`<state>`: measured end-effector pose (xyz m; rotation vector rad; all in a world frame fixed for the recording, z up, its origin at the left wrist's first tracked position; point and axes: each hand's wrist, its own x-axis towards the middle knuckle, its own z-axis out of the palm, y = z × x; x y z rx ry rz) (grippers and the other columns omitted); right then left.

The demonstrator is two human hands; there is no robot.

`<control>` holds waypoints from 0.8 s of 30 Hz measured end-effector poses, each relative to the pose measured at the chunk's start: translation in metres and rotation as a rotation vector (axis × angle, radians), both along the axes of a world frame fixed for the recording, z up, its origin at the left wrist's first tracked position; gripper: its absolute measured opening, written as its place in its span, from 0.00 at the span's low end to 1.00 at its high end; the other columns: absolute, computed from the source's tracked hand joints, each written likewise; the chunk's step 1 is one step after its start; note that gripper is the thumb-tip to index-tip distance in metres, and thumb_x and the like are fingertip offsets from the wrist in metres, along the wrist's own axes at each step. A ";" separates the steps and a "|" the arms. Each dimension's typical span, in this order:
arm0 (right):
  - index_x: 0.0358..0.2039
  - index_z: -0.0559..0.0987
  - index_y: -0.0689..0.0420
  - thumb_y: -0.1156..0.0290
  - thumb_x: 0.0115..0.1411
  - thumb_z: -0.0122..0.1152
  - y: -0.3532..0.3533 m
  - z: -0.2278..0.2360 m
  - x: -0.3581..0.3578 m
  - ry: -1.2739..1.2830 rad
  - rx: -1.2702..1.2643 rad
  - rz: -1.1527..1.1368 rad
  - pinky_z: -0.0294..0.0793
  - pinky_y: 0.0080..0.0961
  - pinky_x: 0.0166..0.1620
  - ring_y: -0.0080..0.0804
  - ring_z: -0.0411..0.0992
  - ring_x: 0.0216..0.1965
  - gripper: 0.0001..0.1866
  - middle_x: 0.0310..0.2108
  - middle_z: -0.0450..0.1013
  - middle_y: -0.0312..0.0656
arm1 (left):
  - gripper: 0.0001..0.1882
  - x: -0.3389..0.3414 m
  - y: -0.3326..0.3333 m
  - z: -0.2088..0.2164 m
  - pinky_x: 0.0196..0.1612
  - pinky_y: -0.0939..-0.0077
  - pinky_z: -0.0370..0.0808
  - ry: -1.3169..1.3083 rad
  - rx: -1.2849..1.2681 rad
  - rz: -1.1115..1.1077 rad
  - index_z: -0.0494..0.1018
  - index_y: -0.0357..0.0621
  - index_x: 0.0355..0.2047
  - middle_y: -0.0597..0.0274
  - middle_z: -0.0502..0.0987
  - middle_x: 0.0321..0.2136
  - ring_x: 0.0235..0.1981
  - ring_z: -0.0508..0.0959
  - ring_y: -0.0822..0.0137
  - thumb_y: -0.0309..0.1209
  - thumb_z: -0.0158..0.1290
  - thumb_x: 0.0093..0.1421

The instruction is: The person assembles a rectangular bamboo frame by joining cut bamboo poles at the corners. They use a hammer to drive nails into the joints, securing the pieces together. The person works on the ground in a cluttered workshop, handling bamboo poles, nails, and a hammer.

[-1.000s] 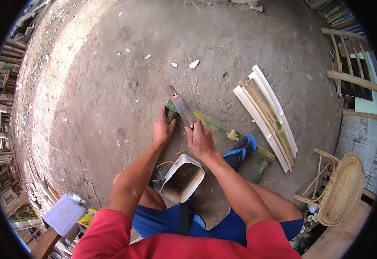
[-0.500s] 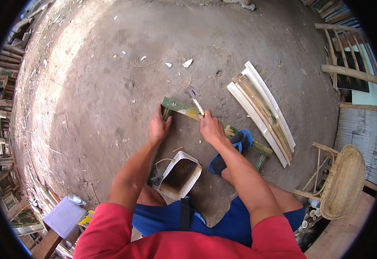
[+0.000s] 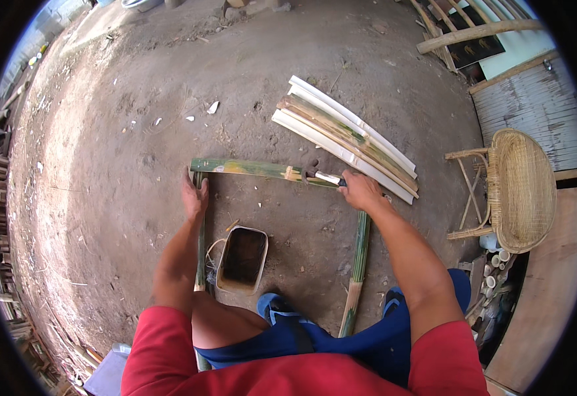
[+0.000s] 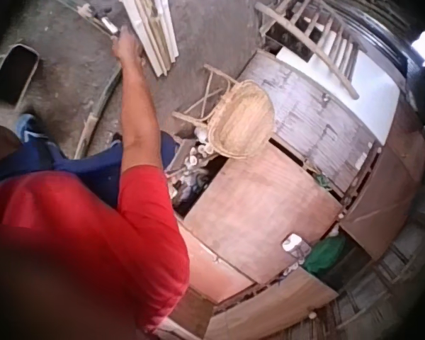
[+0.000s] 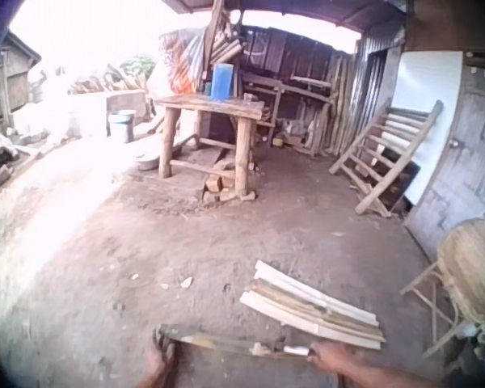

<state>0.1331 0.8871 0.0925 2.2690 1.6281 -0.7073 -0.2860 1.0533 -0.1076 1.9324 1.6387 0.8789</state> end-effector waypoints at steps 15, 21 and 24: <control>0.36 0.80 0.57 0.49 0.62 0.66 -0.180 -0.083 0.164 0.361 0.214 -0.117 0.75 0.50 0.49 0.57 0.75 0.47 0.21 0.40 0.75 0.53 | 0.10 0.213 -0.173 0.105 0.50 0.60 0.80 0.062 -0.093 -0.608 0.81 0.47 0.45 0.58 0.82 0.48 0.47 0.82 0.50 0.29 0.57 0.64; 0.54 0.73 0.52 0.62 0.61 0.69 -0.153 -0.114 0.229 -0.092 0.458 -0.192 0.71 0.46 0.58 0.48 0.68 0.60 0.23 0.55 0.69 0.46 | 0.10 0.283 -0.310 0.095 0.47 0.59 0.79 -0.012 -0.386 -0.519 0.82 0.44 0.43 0.49 0.83 0.43 0.44 0.83 0.47 0.30 0.55 0.65; 0.56 0.72 0.51 0.61 0.60 0.71 -0.146 -0.120 0.248 -0.137 0.283 -0.190 0.66 0.47 0.62 0.45 0.64 0.64 0.26 0.58 0.67 0.44 | 0.11 0.299 -0.366 0.088 0.46 0.57 0.80 -0.024 -0.530 -0.506 0.82 0.42 0.44 0.48 0.83 0.41 0.42 0.84 0.47 0.31 0.55 0.65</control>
